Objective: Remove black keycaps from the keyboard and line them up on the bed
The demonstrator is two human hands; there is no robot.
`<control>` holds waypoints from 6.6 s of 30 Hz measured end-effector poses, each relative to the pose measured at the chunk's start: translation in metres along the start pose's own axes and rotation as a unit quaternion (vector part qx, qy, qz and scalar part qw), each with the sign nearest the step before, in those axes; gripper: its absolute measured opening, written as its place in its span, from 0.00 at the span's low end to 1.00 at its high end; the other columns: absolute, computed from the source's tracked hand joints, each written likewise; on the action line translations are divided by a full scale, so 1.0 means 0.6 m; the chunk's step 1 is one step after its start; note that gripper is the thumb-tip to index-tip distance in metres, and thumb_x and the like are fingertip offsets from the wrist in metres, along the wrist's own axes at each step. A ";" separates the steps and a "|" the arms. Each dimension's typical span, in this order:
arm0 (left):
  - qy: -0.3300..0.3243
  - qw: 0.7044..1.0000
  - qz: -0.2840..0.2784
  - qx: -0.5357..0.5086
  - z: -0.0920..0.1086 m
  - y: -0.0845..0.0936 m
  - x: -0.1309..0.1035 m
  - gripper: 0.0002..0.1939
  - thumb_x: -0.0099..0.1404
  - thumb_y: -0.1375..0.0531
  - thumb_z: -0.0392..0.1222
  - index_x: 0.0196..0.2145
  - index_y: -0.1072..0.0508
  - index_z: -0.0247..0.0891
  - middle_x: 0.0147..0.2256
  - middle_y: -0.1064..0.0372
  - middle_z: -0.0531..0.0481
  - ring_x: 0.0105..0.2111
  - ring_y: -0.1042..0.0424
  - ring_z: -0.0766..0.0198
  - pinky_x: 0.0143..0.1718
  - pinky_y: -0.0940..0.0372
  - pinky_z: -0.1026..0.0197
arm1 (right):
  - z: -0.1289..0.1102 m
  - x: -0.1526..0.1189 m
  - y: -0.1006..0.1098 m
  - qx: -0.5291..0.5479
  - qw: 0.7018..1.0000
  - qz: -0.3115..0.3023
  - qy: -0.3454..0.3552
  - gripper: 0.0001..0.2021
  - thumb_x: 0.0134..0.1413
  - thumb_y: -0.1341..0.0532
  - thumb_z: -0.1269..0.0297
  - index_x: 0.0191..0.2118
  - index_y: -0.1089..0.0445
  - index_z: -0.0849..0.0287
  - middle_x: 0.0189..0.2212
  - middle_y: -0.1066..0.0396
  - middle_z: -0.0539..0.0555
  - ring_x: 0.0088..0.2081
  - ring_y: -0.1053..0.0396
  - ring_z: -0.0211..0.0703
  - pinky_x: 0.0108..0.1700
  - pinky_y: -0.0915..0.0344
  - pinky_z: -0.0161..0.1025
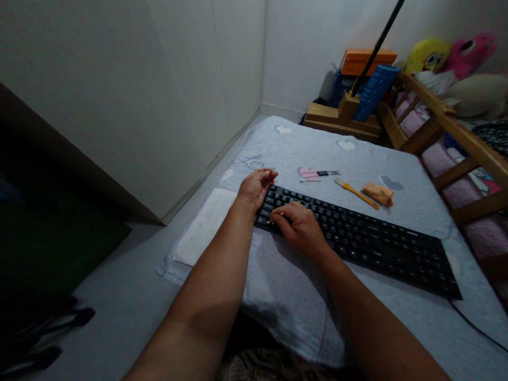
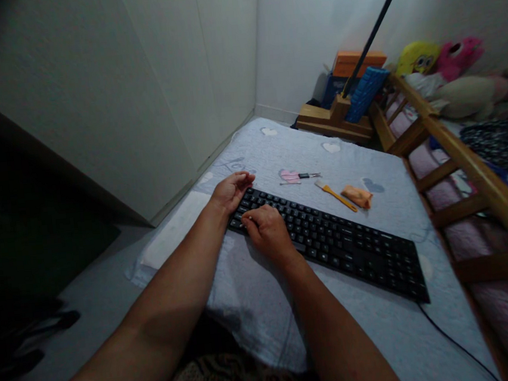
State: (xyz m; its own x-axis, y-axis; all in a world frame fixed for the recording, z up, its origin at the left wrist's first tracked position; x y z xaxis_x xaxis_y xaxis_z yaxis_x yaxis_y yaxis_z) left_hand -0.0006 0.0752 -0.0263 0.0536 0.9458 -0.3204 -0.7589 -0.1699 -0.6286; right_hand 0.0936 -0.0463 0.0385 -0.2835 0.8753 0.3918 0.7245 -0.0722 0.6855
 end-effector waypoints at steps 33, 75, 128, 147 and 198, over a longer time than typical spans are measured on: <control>-0.008 1.000 0.001 0.011 0.000 0.002 0.002 0.06 0.54 0.42 0.27 0.27 0.29 0.35 0.26 0.28 0.51 0.30 0.28 0.69 0.44 0.36 0.63 | 0.008 -0.002 -0.003 0.012 1.000 0.004 -0.014 0.10 0.61 0.43 0.68 0.33 0.25 0.55 0.31 0.24 0.54 0.37 0.31 0.45 0.42 0.36 0.41; -0.008 1.000 -0.004 0.011 -0.006 0.004 0.010 0.07 0.55 0.43 0.26 0.26 0.28 0.34 0.26 0.27 0.50 0.30 0.27 0.69 0.43 0.37 0.64 | 0.017 -0.006 0.021 0.000 0.998 0.061 -0.006 0.09 0.61 0.42 0.67 0.35 0.24 0.57 0.32 0.24 0.54 0.39 0.30 0.46 0.45 0.36 0.42; 0.002 1.000 0.001 -0.004 -0.004 0.003 0.007 0.08 0.54 0.44 0.24 0.26 0.29 0.33 0.26 0.28 0.49 0.30 0.27 0.68 0.38 0.33 0.65 | 0.070 0.109 -0.002 -0.127 0.990 0.013 -0.056 0.11 0.61 0.42 0.68 0.35 0.22 0.55 0.34 0.22 0.57 0.38 0.30 0.49 0.44 0.37 0.44; 0.014 1.000 0.013 -0.008 -0.004 0.006 0.007 0.07 0.54 0.43 0.25 0.26 0.29 0.34 0.26 0.27 0.50 0.30 0.27 0.68 0.40 0.33 0.64 | 0.071 0.105 0.012 -0.140 0.989 0.001 -0.048 0.12 0.61 0.43 0.67 0.38 0.21 0.55 0.34 0.21 0.56 0.36 0.30 0.48 0.42 0.38 0.42; 0.022 0.999 0.021 -0.020 -0.004 0.007 0.005 0.09 0.57 0.45 0.24 0.26 0.28 0.33 0.25 0.27 0.49 0.29 0.26 0.69 0.36 0.35 0.67 | 0.090 0.110 0.023 -0.100 0.990 -0.016 -0.094 0.12 0.61 0.43 0.68 0.35 0.20 0.55 0.35 0.20 0.54 0.39 0.27 0.46 0.43 0.38 0.40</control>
State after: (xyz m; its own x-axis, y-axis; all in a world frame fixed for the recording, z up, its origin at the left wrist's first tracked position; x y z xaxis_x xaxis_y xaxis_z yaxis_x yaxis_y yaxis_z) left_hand -0.0022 0.0768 -0.0317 0.0517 0.9248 -0.3769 -0.7347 -0.2203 -0.6416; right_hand 0.1187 0.0367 0.0405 -0.1681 0.9509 0.2600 0.5736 -0.1201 0.8103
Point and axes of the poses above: each hand's wrist, its own x-axis towards the middle knuckle, its own y-axis out of the back of the hand, z = x × y, the point moved 7 cm from there along x, towards the middle knuckle
